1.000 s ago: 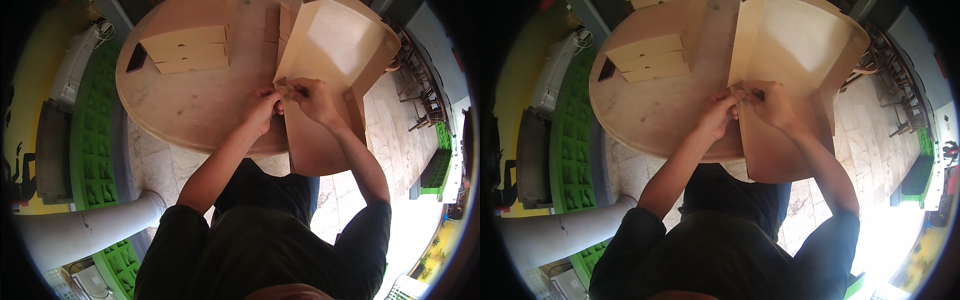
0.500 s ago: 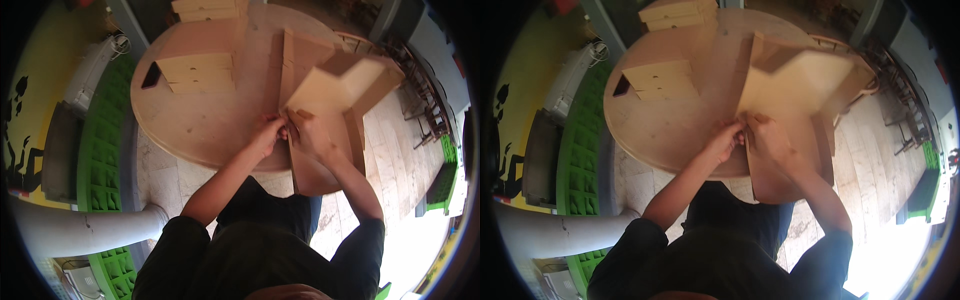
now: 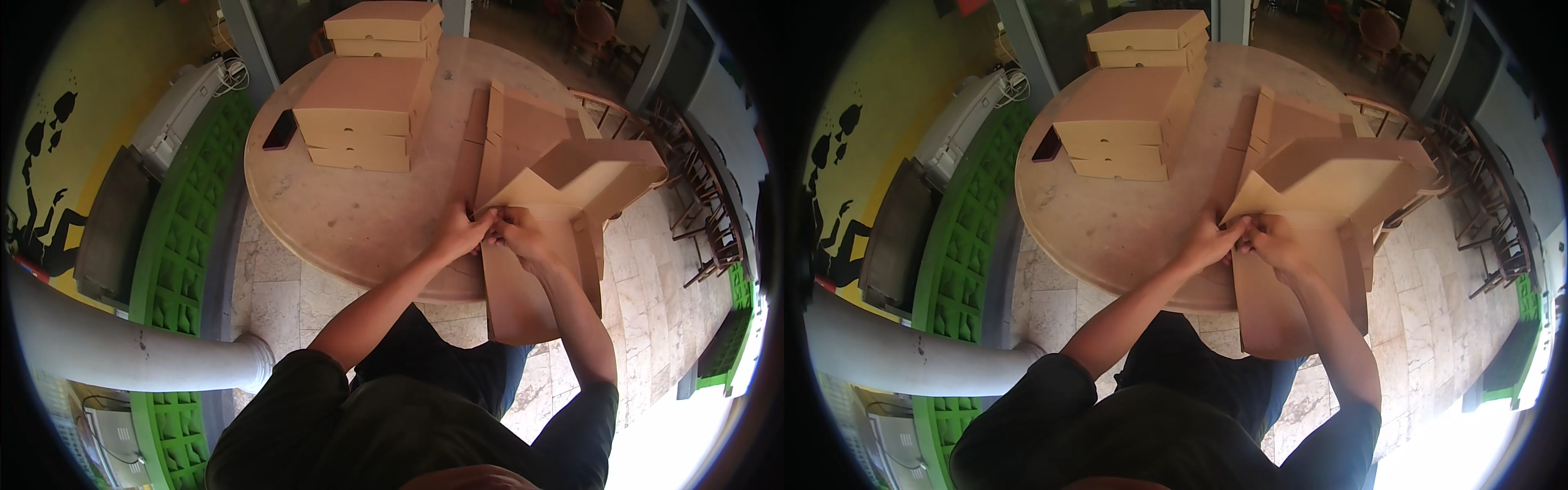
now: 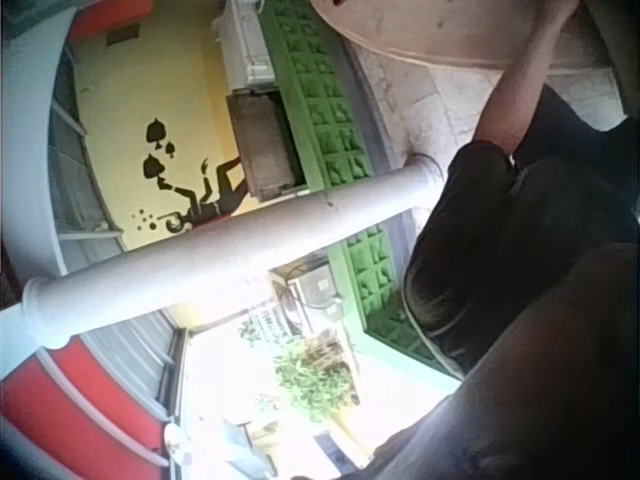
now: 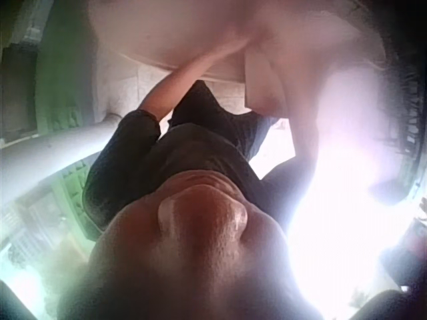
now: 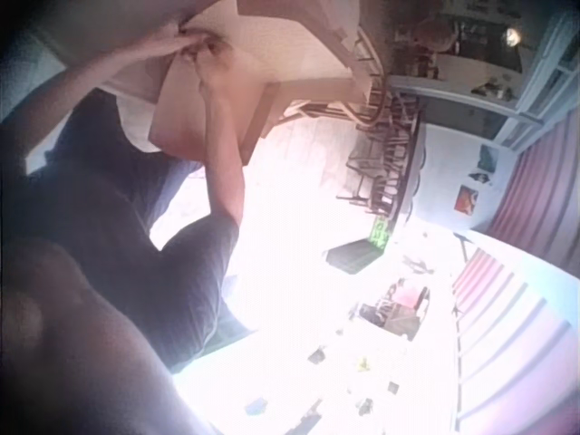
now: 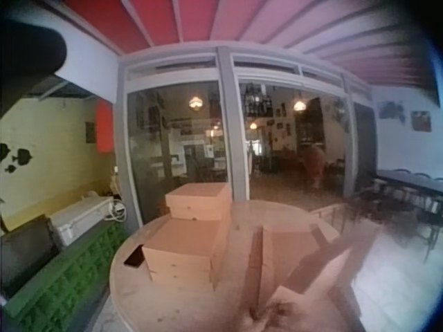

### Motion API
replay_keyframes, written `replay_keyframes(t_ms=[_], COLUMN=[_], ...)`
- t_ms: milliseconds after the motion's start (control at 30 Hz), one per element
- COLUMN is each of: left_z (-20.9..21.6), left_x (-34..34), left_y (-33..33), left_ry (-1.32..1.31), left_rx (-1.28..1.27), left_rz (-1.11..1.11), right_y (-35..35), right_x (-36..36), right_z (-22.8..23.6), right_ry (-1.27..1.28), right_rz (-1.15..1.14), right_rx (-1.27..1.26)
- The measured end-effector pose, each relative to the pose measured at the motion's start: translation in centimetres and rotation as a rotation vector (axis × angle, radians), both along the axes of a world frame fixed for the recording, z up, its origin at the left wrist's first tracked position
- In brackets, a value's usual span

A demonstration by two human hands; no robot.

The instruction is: The person assembles flat-packed cardboard boxes by hand on a round table. They fold the flaps, interlock the tabs, and press the edges to form rectangular boxes, stacking completed units on the table.

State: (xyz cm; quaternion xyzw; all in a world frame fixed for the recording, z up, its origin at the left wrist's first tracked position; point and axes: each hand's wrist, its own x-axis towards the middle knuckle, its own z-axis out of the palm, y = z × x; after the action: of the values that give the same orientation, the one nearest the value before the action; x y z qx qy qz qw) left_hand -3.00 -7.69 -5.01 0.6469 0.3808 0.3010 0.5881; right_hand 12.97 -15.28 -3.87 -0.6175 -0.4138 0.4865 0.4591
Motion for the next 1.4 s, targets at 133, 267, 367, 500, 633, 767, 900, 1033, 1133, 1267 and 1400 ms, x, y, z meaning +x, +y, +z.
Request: replay_keyframes(t_ms=[133, 267, 367, 500, 633, 767, 900, 1033, 1133, 1267, 1400], left_z=[-0.7, -1.0, -1.4, -1.7, 0.4, 6.1, 11.7, 13.6, 13.8, 14.3, 14.8], left_x=[0.3, 0.4, 0.4, 0.4, 0.0, -0.4, -1.1, -0.5, -0.5, -1.4, -1.4], left_y=[1.2, 1.6, 1.8, 2.3, 2.3, 1.7, 1.8, 1.0, 0.8, 1.1, 0.1], left_ry=[-0.042, -0.067, -0.09, -0.073, -0.056, -0.407, -0.399, -0.436, -0.427, -0.396, -0.503], left_rx=[0.049, 0.057, -0.03, 0.172, 0.569, 0.87, 1.096, 1.219, 1.258, 1.24, 1.017], left_rz=[-0.02, -0.054, -0.062, -0.081, 0.029, 0.132, 0.127, 0.105, 0.119, 0.181, 0.101], right_y=[0.5, 0.0, -0.7, -0.8, -0.1, -2.1, -4.3, -5.1, -4.6, -4.4, -4.3], right_x=[0.8, 0.4, -0.8, -1.9, -1.6, -1.6, -2.5, -3.7, -3.6, -2.1, -2.7], right_z=[-0.8, -0.3, 0.5, 0.5, 0.9, 5.4, 13.6, 18.8, 20.3, 20.7, 18.3], right_ry=[0.256, -0.006, -0.641, -0.785, -0.753, -0.792, -0.26, -0.237, -0.385, -0.704, -0.959], right_rz=[0.011, -0.076, -0.001, 0.092, 0.102, 0.112, -0.339, -0.367, -0.384, -0.402, -0.447], right_rx=[-0.064, -0.049, 0.193, 0.159, 0.208, 0.107, 0.512, 0.646, 0.634, 0.787, 0.961])
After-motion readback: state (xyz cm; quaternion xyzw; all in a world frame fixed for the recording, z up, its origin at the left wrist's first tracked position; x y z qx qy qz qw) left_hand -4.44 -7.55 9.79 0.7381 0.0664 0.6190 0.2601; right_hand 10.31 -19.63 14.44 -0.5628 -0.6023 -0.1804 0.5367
